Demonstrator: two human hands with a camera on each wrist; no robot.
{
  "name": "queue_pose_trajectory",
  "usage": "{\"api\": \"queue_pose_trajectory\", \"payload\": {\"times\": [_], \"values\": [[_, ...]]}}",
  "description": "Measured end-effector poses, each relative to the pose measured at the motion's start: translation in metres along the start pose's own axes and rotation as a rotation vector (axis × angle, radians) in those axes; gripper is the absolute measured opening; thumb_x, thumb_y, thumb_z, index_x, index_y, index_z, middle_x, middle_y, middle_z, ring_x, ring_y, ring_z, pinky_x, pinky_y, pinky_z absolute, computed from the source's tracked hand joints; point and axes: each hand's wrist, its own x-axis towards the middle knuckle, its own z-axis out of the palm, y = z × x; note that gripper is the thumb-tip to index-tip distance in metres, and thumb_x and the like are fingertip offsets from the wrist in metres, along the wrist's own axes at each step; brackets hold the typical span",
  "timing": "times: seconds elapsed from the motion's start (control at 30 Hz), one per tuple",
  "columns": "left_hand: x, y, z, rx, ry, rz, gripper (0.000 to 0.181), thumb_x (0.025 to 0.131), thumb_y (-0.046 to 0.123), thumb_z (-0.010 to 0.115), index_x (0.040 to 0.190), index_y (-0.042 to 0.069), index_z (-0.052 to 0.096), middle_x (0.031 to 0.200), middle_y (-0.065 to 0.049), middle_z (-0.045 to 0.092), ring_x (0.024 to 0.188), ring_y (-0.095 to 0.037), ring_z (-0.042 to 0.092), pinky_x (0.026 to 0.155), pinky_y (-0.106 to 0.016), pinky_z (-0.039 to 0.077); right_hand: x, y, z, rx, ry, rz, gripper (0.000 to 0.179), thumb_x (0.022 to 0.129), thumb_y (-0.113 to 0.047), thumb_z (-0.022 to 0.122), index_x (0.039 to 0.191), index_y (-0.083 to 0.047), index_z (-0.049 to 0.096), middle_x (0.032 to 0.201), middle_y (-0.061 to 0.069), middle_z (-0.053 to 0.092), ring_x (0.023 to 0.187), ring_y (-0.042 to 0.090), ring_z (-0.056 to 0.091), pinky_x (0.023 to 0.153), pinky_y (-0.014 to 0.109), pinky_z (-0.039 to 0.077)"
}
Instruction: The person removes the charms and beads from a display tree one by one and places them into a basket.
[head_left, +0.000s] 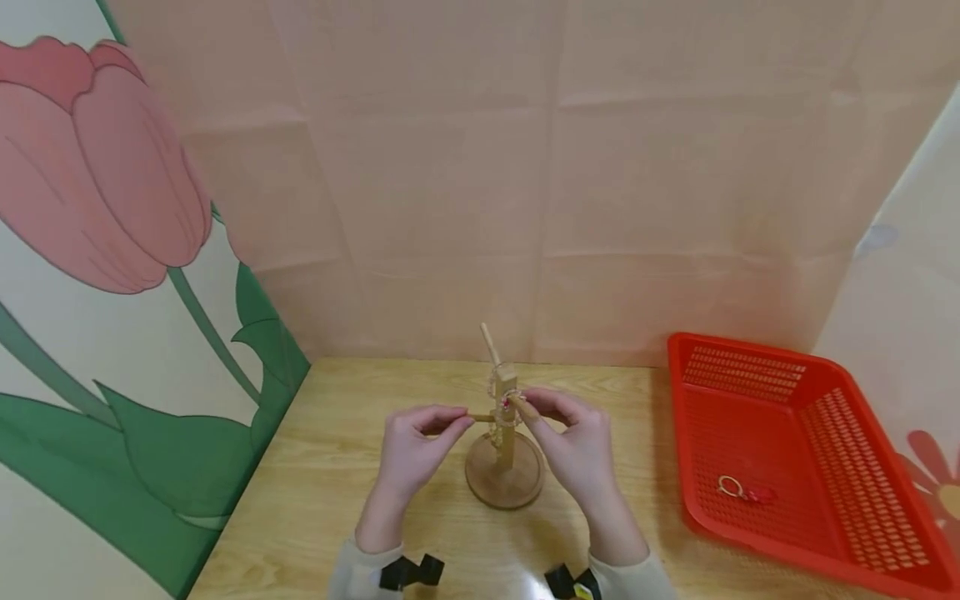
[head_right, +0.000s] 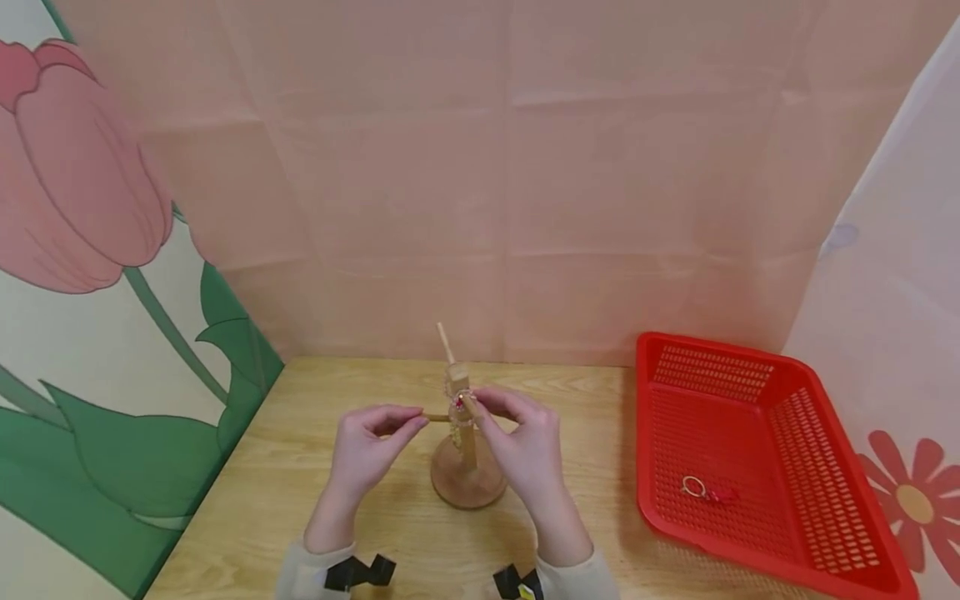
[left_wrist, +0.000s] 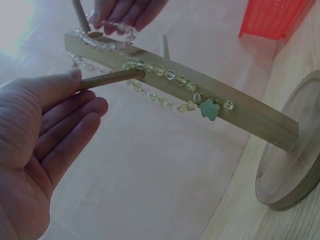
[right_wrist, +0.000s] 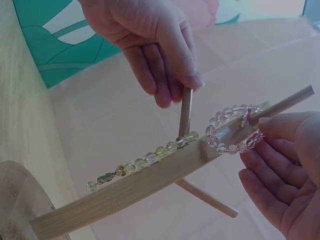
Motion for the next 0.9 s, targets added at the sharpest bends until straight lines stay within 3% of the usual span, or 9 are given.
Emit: {"api": "queue_pose_trajectory", "payload": {"times": [0.3,0.53,0.9], "values": [[-0.0012,0.0021,-0.0032,0.031,0.003,-0.005,0.009,0.089,0.002,0.088,0.097,0.006,0.085,0.093,0.0,0.082,0.078,-0.011,0.078,0.072,-0.028,0.065,-0.0006,-0.0012,-0.0005,0.024,-0.016,-0.009,0.016,0.089,-0.001,0.087,0.102,-0.009,0.085,0.1,-0.002,0.082,0.084,0.014,0.078,0.079,0.018,0.061],[0.0039,0.0054,-0.0014,0.022,0.002,0.025,0.008,0.09,0.0,0.086,0.097,0.003,0.084,0.091,-0.007,0.082,0.076,-0.014,0.078,0.071,-0.027,0.065,0.0029,-0.0041,-0.0041,-0.008,-0.009,-0.014,0.015,0.088,-0.001,0.088,0.1,-0.009,0.085,0.097,-0.002,0.082,0.084,0.015,0.078,0.081,0.016,0.06],[0.0032,0.006,-0.0042,0.056,0.011,0.003,0.008,0.09,0.002,0.087,0.097,0.005,0.085,0.092,-0.004,0.082,0.076,-0.013,0.078,0.071,-0.026,0.065,0.0028,-0.0073,-0.0021,0.038,-0.018,-0.042,0.018,0.09,0.0,0.086,0.103,-0.012,0.085,0.099,-0.003,0.082,0.083,0.013,0.078,0.079,0.017,0.06]]}}
